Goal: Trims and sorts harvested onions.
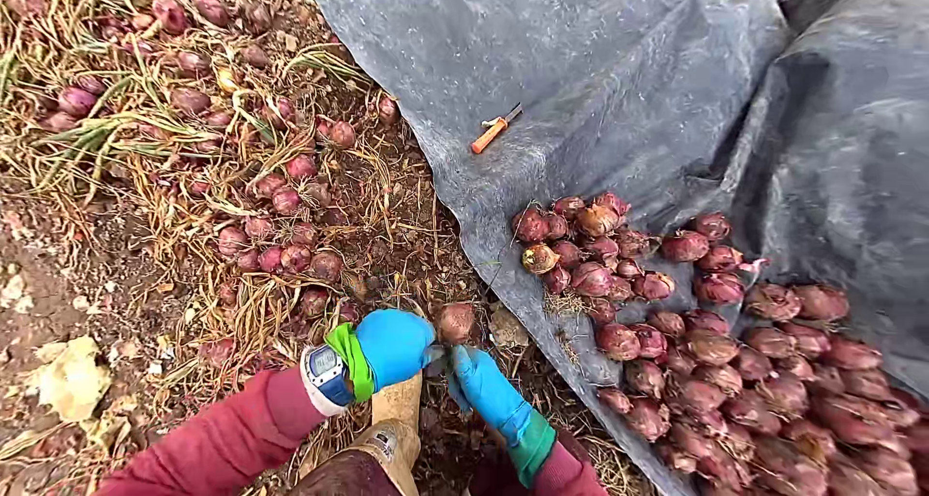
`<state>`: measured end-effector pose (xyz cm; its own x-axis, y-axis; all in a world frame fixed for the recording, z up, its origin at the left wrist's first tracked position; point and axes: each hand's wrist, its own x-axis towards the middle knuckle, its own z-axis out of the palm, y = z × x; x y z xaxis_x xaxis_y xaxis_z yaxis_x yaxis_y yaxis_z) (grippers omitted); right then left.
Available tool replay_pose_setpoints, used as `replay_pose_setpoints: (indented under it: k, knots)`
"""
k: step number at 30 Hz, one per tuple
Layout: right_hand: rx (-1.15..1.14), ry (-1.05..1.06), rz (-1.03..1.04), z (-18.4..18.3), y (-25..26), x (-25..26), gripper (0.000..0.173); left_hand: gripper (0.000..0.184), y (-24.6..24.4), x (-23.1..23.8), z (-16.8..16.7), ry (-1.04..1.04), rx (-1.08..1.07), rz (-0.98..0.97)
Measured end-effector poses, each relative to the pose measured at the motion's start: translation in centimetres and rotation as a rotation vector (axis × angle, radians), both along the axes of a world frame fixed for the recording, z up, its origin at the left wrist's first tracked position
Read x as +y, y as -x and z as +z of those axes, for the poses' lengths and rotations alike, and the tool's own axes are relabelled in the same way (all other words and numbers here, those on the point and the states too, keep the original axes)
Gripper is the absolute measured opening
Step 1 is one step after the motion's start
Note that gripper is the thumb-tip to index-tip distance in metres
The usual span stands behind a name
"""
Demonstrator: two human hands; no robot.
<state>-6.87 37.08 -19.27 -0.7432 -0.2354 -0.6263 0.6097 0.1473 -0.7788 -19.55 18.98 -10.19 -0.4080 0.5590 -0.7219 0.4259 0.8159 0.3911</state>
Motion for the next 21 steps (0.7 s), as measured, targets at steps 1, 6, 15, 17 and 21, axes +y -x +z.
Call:
replay_pose_setpoints:
  k: [1,6,15,17,21]
  knots:
    - [0.009,-0.021,0.033,0.4,-0.6,0.3,0.093,0.042,-0.8,0.8,0.3,0.006,-0.047,-0.091]
    - [0.136,0.013,-0.509,1.9,-1.8,2.9,0.098,0.044,4.5,0.3,-2.8,0.051,0.141,0.174]
    - [-0.103,0.006,-0.535,-1.9,-3.4,3.2,0.091,0.060,10.1,0.4,-17.4,0.416,0.072,0.119]
    - [-0.140,0.054,-0.514,-3.1,-4.2,2.5,0.088,0.061,10.7,-1.3,-18.6,0.356,0.049,0.047]
    - [-0.205,0.077,-0.461,-4.1,-4.8,1.7,0.085,0.058,8.0,-2.9,-17.3,0.305,0.068,0.082]
